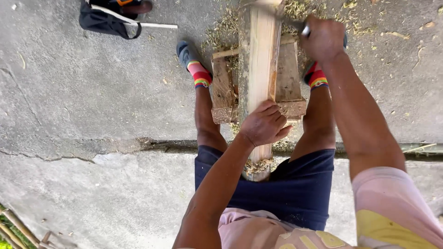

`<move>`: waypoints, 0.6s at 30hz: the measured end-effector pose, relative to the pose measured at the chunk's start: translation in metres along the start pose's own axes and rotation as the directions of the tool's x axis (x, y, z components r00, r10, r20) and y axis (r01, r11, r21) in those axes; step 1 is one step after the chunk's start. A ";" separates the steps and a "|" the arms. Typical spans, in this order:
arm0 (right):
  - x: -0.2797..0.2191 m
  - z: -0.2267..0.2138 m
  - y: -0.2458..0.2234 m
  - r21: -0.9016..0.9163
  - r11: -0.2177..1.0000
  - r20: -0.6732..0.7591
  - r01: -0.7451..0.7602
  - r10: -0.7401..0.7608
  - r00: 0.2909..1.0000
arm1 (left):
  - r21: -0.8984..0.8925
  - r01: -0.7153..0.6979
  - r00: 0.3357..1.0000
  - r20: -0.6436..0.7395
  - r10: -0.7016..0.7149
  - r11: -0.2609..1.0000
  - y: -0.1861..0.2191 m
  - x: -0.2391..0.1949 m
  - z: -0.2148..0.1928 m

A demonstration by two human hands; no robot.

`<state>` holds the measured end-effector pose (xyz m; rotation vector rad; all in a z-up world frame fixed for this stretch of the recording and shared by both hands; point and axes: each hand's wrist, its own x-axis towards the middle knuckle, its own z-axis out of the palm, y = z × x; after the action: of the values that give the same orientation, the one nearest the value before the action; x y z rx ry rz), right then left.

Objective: Shaving and smoothing a bamboo pole using a drawknife and a machete.

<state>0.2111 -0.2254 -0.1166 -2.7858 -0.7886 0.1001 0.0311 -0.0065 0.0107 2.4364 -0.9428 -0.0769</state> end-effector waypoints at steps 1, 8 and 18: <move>0.003 0.001 -0.001 -0.003 1.000 -0.007 0.006 -0.006 1.000 | 0.007 0.000 1.000 -0.006 0.000 1.000 0.000 0.000 0.002; -0.008 -0.001 0.007 -0.023 0.999 0.027 0.028 -0.028 0.999 | -0.027 -0.006 1.000 -0.029 0.005 1.000 -0.004 -0.002 0.008; -0.002 -0.014 0.006 -0.113 0.993 0.169 -0.033 0.052 0.984 | -0.059 0.000 0.998 -0.069 -0.004 0.998 -0.005 0.001 0.005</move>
<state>0.2141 -0.2347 -0.1046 -2.9286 -0.7970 0.3178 0.0343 -0.0062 0.0044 2.3705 -0.8950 -0.0209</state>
